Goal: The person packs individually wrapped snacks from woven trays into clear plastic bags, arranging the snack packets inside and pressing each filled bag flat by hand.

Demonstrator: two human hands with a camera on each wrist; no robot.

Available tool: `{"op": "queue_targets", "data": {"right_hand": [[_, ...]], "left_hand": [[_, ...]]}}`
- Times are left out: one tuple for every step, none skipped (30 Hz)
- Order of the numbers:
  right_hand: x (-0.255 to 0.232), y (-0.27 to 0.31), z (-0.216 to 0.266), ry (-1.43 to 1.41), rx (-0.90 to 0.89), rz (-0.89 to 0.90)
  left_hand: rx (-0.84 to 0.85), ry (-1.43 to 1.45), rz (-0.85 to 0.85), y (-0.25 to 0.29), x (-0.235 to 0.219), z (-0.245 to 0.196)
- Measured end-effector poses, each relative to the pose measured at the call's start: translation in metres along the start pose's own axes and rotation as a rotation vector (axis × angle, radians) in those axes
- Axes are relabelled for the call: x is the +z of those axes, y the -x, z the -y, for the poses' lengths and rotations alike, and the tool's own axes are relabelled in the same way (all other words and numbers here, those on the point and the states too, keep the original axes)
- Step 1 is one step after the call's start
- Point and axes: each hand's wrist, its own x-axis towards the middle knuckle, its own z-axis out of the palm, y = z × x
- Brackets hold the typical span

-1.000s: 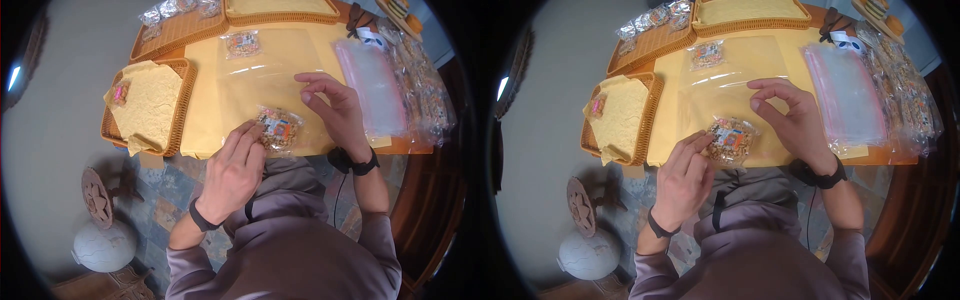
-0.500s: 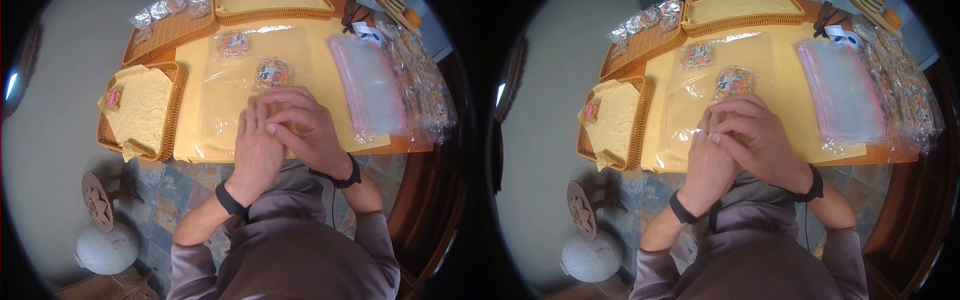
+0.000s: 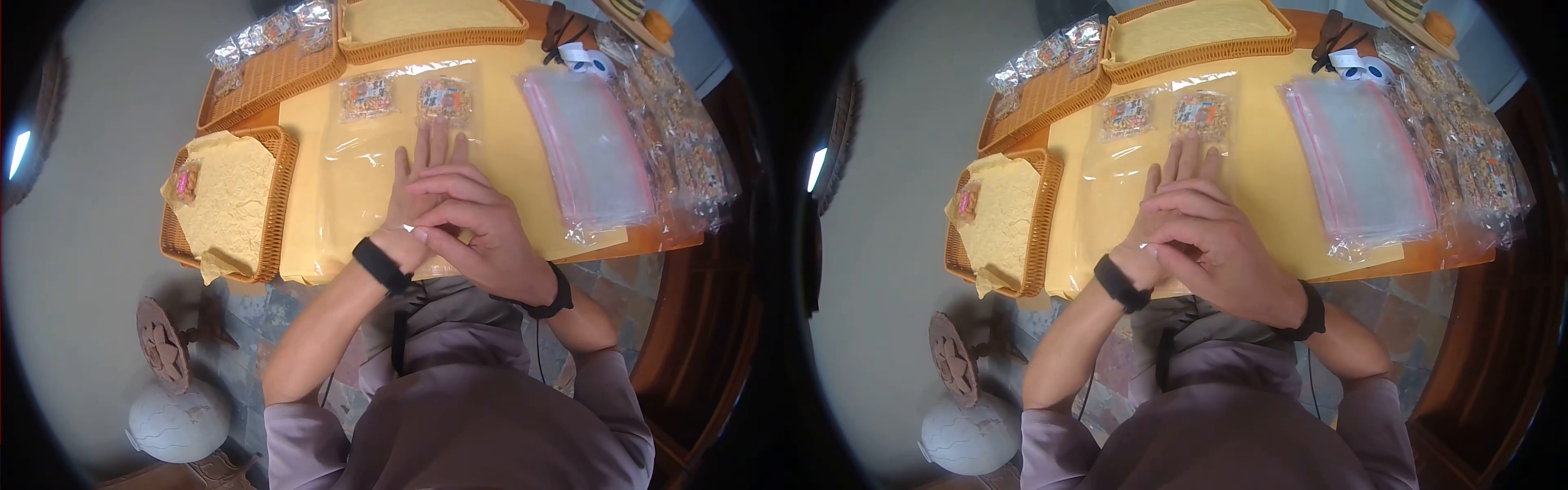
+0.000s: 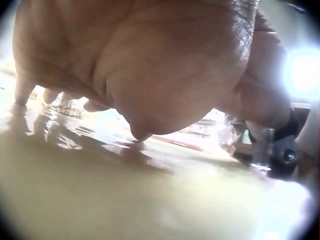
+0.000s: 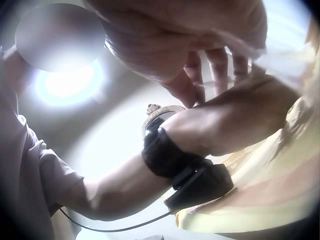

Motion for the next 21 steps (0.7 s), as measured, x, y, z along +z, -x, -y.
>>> {"op": "queue_targets", "data": {"right_hand": [[0.001,-0.001,0.000,-0.021,0.011,-0.006],[0.002,0.000,0.000,-0.043,0.023,-0.013],[0.001,0.000,-0.001,-0.044,0.021,-0.012],[-0.001,0.000,-0.002,-0.023,0.013,-0.014],[-0.002,-0.001,-0.004,-0.003,0.004,-0.016],[-0.004,-0.001,-0.005,-0.003,-0.001,-0.020],[-0.006,0.000,-0.006,0.004,0.005,0.000],[-0.008,0.001,-0.006,0.010,0.013,0.019],[-0.008,0.003,-0.004,0.013,0.011,0.017],[-0.009,0.005,-0.002,-0.004,0.019,-0.047],[-0.009,0.008,0.001,-0.021,0.025,-0.111],[-0.012,0.012,0.002,-0.018,0.019,-0.116],[-0.017,0.018,0.002,0.023,0.029,-0.149],[-0.021,0.026,0.002,0.062,0.039,-0.184],[-0.025,0.033,0.000,0.061,0.033,-0.191],[-0.028,0.042,-0.003,0.090,0.063,-0.202],[-0.031,0.049,-0.006,0.117,0.094,-0.211],[-0.033,0.054,-0.006,0.111,0.087,-0.216],[-0.034,0.057,-0.006,0.145,0.081,-0.215],[-0.035,0.060,-0.007,0.177,0.073,-0.214],[-0.035,0.064,-0.009,0.167,0.061,-0.214]], "left_hand": [[-0.018,-0.062,-0.010,-0.008,0.009,0.007],[-0.037,-0.124,-0.017,-0.016,0.010,0.010],[-0.038,-0.125,-0.018,-0.021,0.010,0.010],[-0.082,-0.085,0.001,-0.026,0.010,0.010],[-0.125,-0.047,0.020,-0.030,0.008,0.011],[-0.122,-0.052,0.018,-0.034,0.007,0.013],[-0.093,-0.029,0.023,-0.037,0.007,0.014],[-0.064,-0.005,0.029,-0.039,0.006,0.013],[-0.061,-0.006,0.028,-0.036,0.004,0.015],[0.011,0.008,0.030,-0.031,0.000,0.019],[0.084,0.020,0.032,-0.027,-0.004,0.020],[0.089,0.016,0.029,-0.022,-0.008,0.015],[0.028,-0.013,0.072,-0.010,-0.011,0.006],[-0.034,-0.044,0.117,0.003,-0.016,-0.004],[-0.054,0.008,0.144,0.016,-0.028,-0.012],[-0.051,-0.002,0.142,0.031,-0.036,-0.018],[-0.080,0.045,0.168,0.046,-0.042,-0.025],[-0.110,0.090,0.194,0.059,-0.048,-0.030],[-0.115,0.079,0.193,0.069,-0.054,-0.033],[-0.127,0.065,0.196,0.079,-0.058,-0.034],[-0.139,0.051,0.199,0.087,-0.061,-0.035]]}}
